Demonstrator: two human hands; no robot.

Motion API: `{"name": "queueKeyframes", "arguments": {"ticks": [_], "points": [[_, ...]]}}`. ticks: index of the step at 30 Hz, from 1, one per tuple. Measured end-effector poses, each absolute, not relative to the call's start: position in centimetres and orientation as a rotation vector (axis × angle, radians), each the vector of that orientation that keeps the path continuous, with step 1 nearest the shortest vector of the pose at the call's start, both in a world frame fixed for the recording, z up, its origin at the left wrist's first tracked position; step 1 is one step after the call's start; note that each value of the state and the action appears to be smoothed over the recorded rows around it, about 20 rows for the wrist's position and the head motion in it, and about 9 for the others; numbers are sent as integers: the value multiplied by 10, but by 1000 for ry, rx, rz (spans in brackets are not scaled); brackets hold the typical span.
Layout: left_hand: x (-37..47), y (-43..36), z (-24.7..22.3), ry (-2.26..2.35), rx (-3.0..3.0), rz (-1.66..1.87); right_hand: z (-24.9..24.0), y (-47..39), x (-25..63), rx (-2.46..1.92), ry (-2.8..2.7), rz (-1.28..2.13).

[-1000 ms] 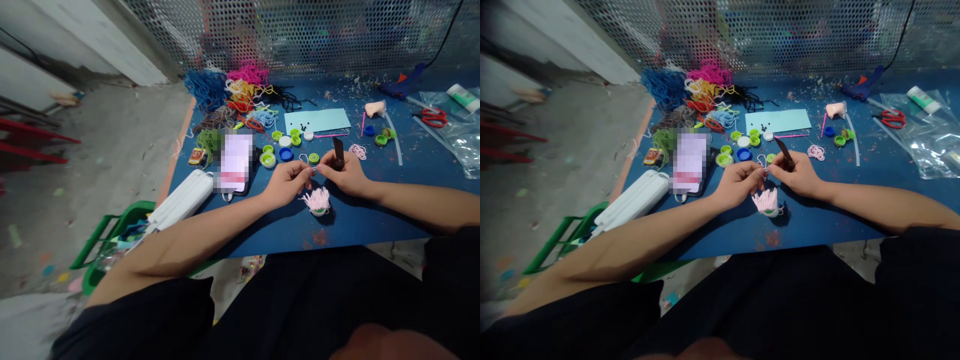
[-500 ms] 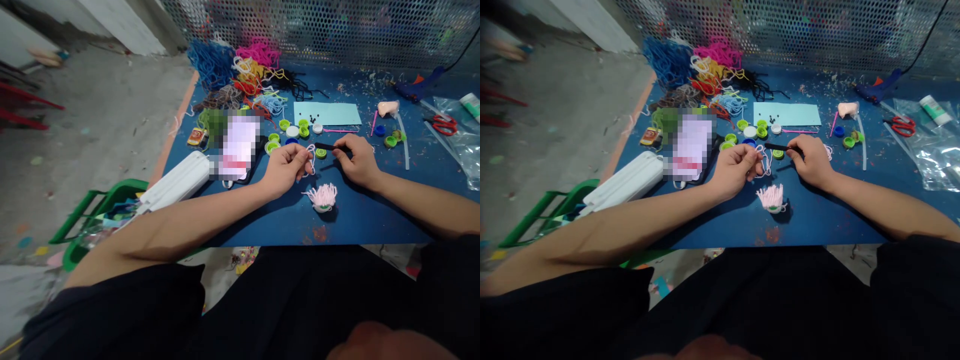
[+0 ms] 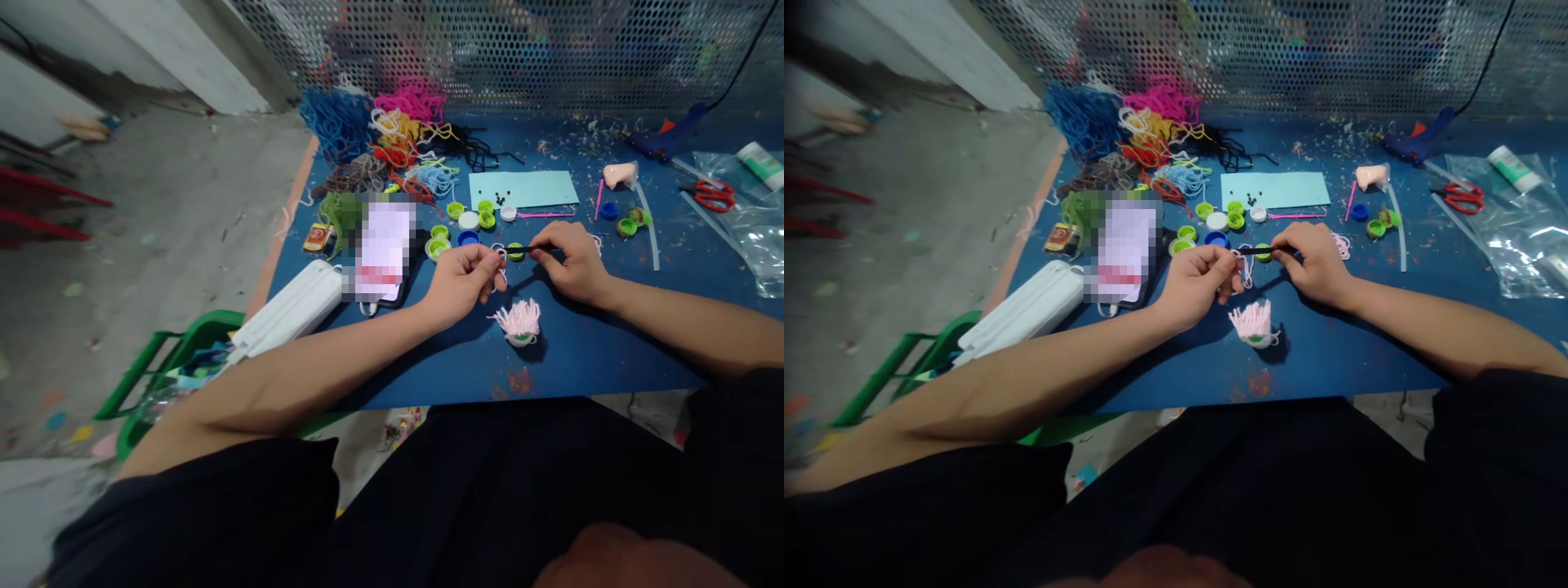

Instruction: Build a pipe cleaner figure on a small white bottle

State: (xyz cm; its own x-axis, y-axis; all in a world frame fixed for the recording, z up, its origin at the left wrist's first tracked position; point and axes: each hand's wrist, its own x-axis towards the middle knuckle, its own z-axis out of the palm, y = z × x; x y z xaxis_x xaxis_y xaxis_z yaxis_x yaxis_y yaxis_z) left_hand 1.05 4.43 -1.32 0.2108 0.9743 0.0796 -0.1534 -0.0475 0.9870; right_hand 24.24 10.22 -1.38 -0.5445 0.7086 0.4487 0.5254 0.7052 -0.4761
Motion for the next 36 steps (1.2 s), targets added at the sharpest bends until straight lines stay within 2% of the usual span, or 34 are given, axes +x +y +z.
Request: {"name": "queueKeyframes", "arguments": {"ticks": [18, 27, 36], "points": [[11, 44, -16, 886, 1247, 1112, -11, 99, 242, -862, -2202, 431], [12, 40, -10, 852, 1395, 1026, -2, 83, 230, -888, -2126, 885], [7, 44, -17, 782, 1328, 1065, 1, 85, 233, -792, -2083, 882]]}}
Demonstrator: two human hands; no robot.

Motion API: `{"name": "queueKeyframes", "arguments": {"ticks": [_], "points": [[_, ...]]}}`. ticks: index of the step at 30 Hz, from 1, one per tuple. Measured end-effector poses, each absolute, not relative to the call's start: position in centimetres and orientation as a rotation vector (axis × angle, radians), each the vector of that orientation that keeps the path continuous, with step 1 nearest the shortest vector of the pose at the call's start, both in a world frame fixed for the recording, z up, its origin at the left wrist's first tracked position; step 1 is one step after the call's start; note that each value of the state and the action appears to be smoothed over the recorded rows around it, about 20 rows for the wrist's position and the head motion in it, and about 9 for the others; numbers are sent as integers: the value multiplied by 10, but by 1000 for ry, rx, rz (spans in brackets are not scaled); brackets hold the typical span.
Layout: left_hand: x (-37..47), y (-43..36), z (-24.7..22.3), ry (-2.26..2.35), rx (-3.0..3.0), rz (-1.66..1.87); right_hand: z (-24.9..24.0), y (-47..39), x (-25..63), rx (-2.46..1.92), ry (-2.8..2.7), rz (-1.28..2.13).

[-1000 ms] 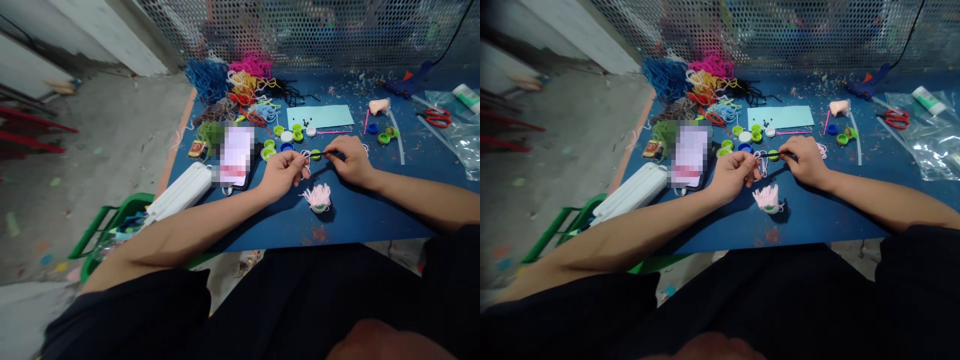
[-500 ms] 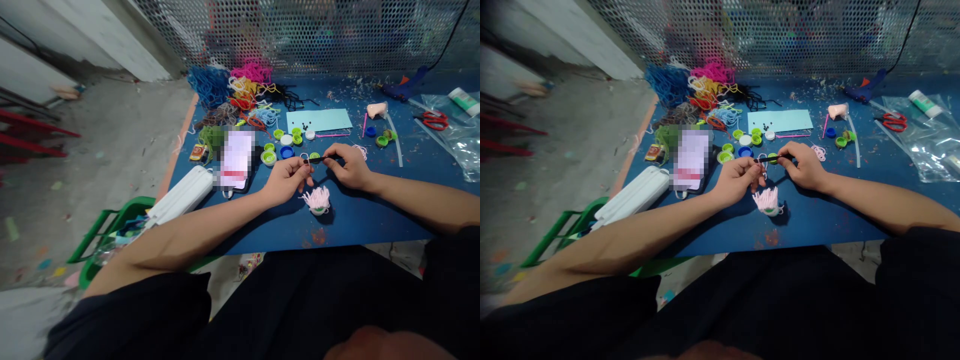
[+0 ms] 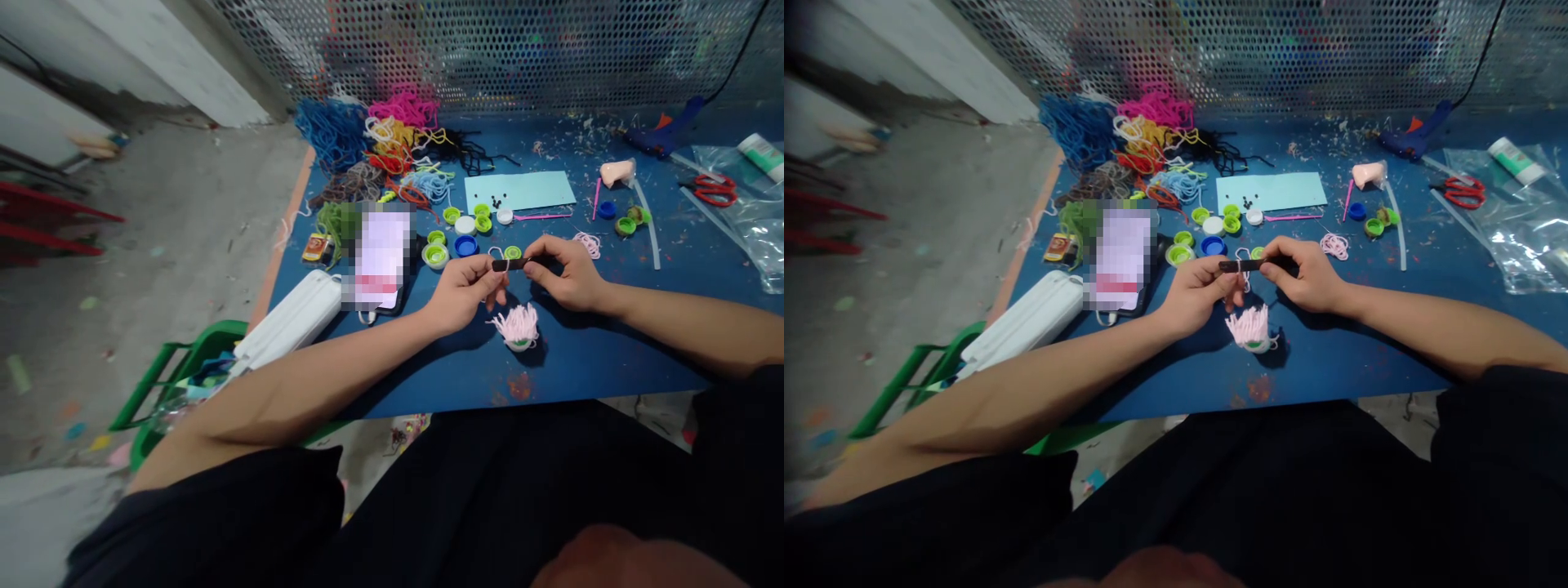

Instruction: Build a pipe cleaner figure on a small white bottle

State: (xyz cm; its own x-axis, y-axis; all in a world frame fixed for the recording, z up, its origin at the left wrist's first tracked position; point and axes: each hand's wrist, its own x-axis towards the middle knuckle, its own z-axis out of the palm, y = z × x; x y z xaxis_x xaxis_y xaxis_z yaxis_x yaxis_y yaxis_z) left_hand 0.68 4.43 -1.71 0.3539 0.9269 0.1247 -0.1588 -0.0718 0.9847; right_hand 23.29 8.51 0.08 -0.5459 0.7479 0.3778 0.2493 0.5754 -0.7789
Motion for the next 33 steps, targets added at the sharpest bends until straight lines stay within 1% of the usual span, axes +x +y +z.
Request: {"name": "queueKeyframes", "arguments": {"ticks": [6, 15, 18, 23, 28, 30, 33], "points": [[11, 43, -14, 762, 1379, 1042, -1, 80, 224, -779, -2031, 923], [10, 41, -10, 904, 1642, 1008, -4, 73, 218, -693, -2016, 973], [7, 44, -8, 895, 1691, 1052, -9, 78, 221, -731, -1892, 989], [6, 45, -7, 942, 1727, 1084, -15, 96, 228, -811, -1527, 1026], [9, 46, -9, 960, 1723, 1104, -10, 85, 226, -782, -1763, 1283], [9, 45, -10, 929, 1738, 1097, -8, 78, 224, -737, -1847, 1279], [9, 44, -11, 926, 1775, 1106, -6, 74, 223, -725, -1875, 1172]]}}
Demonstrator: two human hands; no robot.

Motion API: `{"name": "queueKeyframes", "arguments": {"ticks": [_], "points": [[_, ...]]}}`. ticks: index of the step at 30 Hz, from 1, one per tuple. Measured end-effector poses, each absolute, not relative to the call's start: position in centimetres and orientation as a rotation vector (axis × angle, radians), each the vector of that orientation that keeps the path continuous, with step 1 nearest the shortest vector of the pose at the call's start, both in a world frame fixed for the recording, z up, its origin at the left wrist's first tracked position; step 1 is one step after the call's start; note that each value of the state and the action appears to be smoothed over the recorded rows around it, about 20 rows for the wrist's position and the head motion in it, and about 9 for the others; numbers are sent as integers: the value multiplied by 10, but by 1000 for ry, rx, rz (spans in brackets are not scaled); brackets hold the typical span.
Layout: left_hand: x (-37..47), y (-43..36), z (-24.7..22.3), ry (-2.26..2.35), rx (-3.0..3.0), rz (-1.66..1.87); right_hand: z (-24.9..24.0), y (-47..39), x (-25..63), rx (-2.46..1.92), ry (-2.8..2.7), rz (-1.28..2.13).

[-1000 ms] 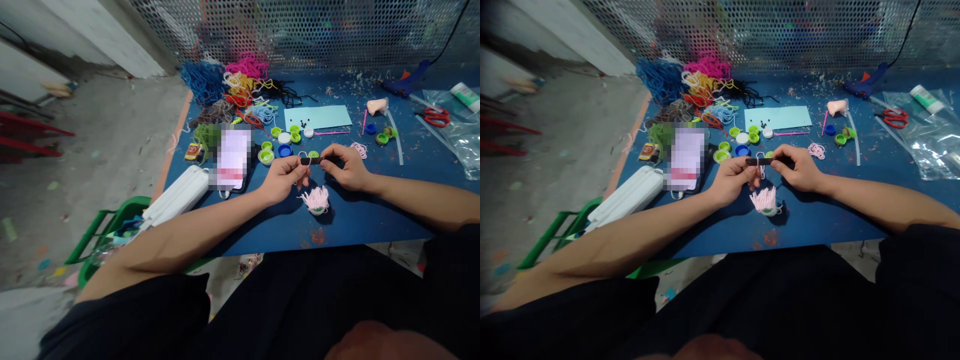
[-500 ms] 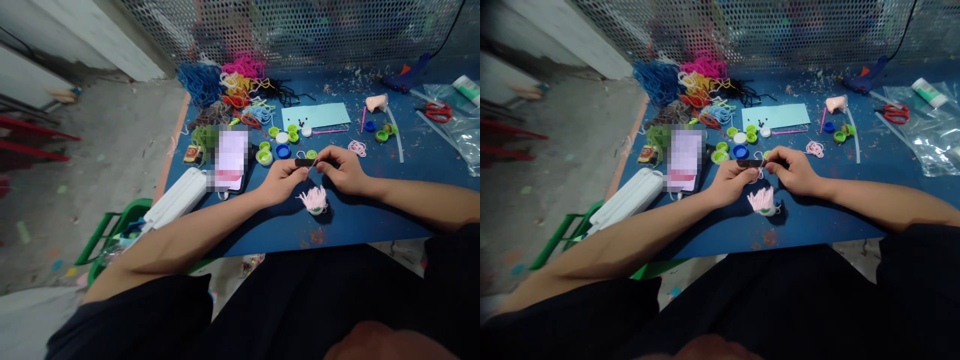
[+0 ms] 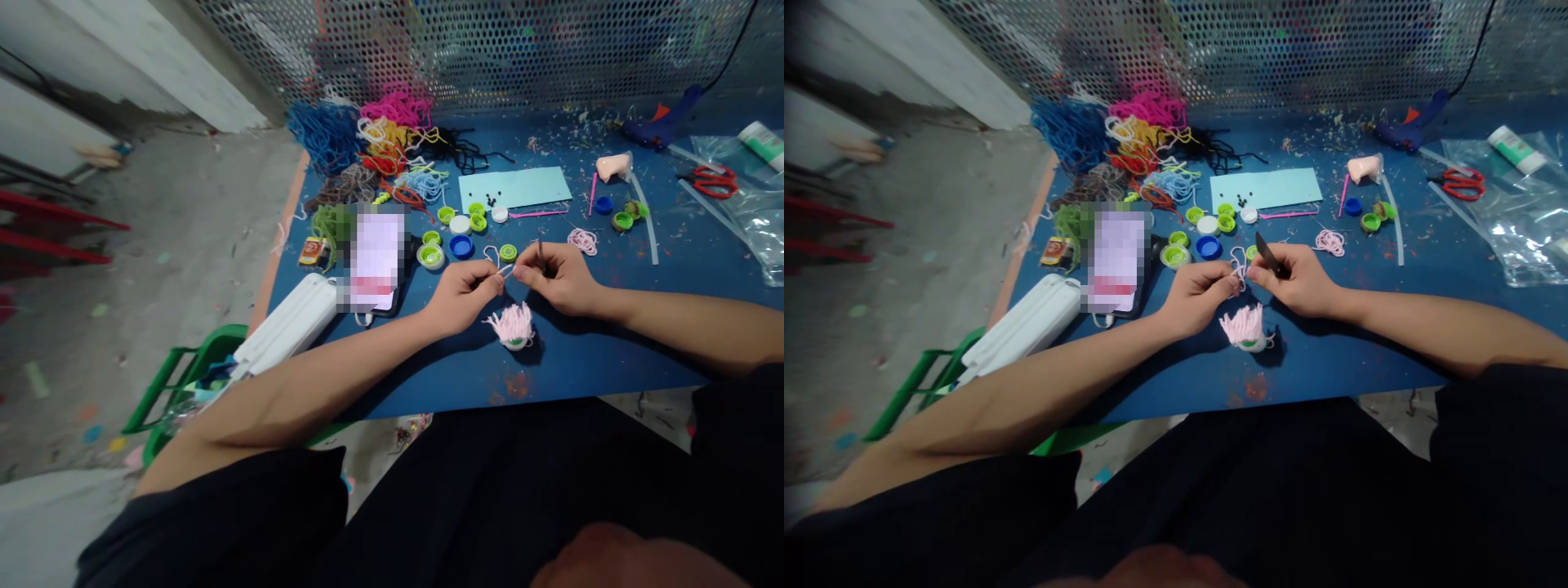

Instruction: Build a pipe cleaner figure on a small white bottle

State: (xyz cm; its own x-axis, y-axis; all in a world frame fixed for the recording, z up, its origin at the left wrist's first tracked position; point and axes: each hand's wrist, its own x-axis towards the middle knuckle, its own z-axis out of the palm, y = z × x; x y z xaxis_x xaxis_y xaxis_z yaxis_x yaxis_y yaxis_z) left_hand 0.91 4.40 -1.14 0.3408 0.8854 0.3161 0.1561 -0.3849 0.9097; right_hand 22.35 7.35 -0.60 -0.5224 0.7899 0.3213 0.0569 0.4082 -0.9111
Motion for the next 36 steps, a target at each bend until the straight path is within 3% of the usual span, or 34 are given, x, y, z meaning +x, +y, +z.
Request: {"name": "queueKeyframes", "arguments": {"ticks": [12, 25, 36], "points": [[9, 44, -14, 951, 1795, 1107, -9, 79, 223, -662, -1873, 1268], [3, 45, -25, 1305, 2097, 1274, -6, 76, 224, -837, -1669, 928], [4, 41, -23, 1351, 2165, 1276, -7, 71, 226, -840, -1719, 871]]}}
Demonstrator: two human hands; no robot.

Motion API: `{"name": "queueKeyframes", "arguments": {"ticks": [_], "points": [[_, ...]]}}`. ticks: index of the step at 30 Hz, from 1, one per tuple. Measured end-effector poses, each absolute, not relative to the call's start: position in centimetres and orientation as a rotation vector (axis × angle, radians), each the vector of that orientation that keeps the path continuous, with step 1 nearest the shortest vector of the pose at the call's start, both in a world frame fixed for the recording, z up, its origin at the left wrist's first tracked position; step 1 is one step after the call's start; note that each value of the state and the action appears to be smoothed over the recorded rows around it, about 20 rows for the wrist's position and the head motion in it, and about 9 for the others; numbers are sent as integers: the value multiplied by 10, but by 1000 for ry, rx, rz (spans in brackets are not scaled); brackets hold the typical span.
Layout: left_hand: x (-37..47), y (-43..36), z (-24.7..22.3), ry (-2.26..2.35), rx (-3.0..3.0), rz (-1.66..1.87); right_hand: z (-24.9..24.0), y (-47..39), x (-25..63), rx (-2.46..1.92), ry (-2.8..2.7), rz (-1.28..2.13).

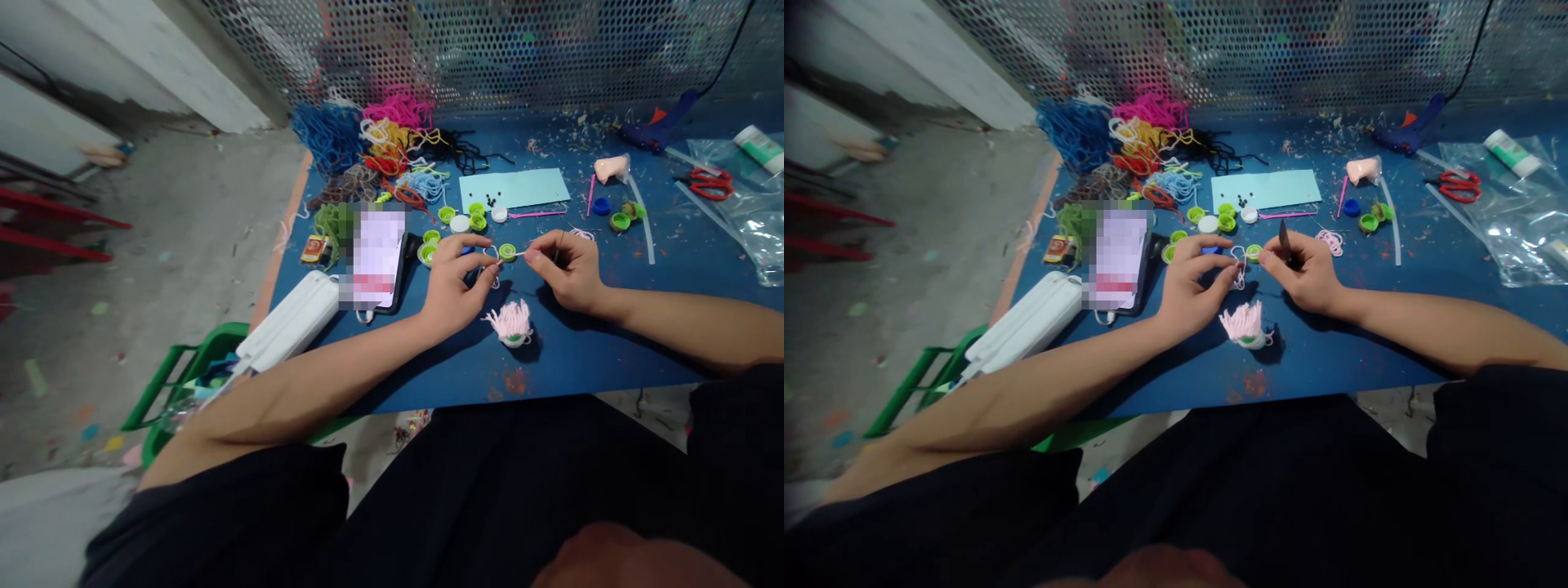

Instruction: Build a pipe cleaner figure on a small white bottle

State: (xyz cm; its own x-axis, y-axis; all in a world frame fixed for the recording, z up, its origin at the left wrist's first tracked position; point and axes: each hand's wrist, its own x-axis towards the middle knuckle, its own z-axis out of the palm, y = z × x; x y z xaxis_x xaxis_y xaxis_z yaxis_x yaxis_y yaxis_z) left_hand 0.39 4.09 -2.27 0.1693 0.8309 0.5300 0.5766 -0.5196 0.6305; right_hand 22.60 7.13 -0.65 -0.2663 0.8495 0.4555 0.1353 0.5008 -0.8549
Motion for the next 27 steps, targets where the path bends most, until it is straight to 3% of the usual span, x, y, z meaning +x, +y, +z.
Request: {"name": "queueKeyframes", "arguments": {"ticks": [17, 27], "points": [[7, 39, -13, 1168, 1962, 1255, -8, 72, 227, -845, -1739, 852], [9, 39, -18, 1351, 1945, 1197, -4, 68, 226, -877, -1590, 705]]}}
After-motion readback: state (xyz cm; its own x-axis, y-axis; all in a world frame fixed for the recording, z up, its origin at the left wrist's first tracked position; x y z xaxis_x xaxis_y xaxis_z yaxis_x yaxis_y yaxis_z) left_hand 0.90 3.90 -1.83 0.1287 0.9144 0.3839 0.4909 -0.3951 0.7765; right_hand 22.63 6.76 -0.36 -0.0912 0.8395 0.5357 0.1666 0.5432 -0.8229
